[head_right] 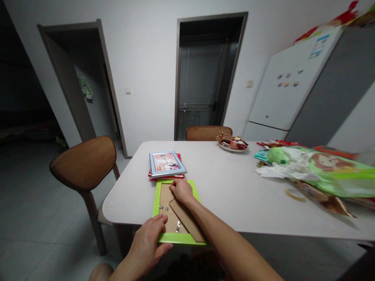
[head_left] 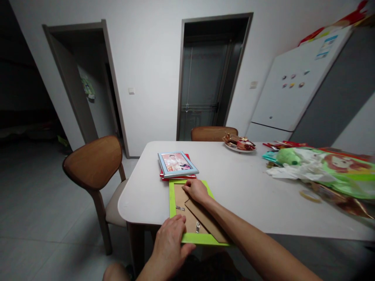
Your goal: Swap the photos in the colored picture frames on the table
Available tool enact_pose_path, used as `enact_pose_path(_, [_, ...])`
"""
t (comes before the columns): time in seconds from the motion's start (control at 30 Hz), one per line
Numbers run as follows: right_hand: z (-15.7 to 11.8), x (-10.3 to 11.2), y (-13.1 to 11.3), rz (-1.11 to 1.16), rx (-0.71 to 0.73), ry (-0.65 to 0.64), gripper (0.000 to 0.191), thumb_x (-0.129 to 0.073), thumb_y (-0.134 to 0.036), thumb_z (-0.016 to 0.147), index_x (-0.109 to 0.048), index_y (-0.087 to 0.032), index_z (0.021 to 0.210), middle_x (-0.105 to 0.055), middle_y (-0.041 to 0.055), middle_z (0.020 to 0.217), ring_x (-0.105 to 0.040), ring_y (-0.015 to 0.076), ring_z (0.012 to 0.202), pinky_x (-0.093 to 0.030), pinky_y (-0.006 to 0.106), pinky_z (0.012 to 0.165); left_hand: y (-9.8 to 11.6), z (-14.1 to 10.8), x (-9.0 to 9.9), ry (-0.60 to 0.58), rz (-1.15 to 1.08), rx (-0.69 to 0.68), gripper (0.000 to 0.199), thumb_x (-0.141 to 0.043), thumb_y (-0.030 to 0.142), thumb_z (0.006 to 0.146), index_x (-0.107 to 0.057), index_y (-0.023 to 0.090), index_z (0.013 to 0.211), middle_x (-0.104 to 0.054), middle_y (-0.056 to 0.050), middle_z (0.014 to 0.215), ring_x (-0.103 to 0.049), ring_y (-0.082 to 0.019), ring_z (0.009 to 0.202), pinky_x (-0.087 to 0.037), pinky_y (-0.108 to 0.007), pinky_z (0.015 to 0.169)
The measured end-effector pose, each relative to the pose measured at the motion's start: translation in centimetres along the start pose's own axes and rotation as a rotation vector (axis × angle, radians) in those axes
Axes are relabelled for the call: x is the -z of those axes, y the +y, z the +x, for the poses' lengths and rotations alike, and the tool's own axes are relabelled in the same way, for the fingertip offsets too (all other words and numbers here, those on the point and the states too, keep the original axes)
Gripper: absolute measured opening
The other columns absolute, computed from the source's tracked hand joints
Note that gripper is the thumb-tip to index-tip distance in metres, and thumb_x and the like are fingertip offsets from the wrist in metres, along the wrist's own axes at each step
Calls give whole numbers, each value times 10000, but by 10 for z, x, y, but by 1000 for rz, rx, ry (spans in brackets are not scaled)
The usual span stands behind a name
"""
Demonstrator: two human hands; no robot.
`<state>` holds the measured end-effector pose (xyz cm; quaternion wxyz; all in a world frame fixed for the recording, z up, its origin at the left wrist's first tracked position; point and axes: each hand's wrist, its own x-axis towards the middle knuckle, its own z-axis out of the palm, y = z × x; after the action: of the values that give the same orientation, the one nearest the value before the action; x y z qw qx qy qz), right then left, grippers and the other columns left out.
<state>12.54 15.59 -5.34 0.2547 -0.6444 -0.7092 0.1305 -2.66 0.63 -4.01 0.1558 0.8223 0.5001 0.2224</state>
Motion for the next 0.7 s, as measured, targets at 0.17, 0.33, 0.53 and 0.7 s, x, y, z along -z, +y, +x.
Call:
enact_pose_path(0.17, [13,-5,1,-48,-97,48,166,-524,-270,683,-629,-143,704,-649,80,737,-518,126,568,-273,219,471,-1,0,-3,1,-3,19,513,-651,240,615,-493,127,1090,-521,-123,1162,-440,-240,1099,-329,-381,955])
enact_pose_path(0.33, [15,-3,0,-22,-105,102,181,-558,-305,653,-617,-143,708,-640,91,716,-519,139,574,-280,226,481,-2,-2,-1,1,-9,18,488,-639,235,614,-500,144,1072,-515,-110,1169,-445,-234,1092,-335,-373,950])
enact_pose_path(0.53, [-2,23,12,108,-7,133,283,-393,-357,755,-589,-167,680,-628,25,665,-534,119,581,-351,211,529,4,-4,-2,-38,61,22,432,-630,232,606,-513,174,1017,-491,-96,1197,-410,-248,1123,-280,-433,976])
enact_pose_path(0.7, [-36,50,48,299,3,141,254,-423,-361,716,-588,-168,697,-627,19,676,-554,138,629,-400,234,589,21,5,-12,-94,129,-104,471,-598,258,624,-477,164,1070,-382,-112,1293,-290,-269,1207,-159,-496,1012])
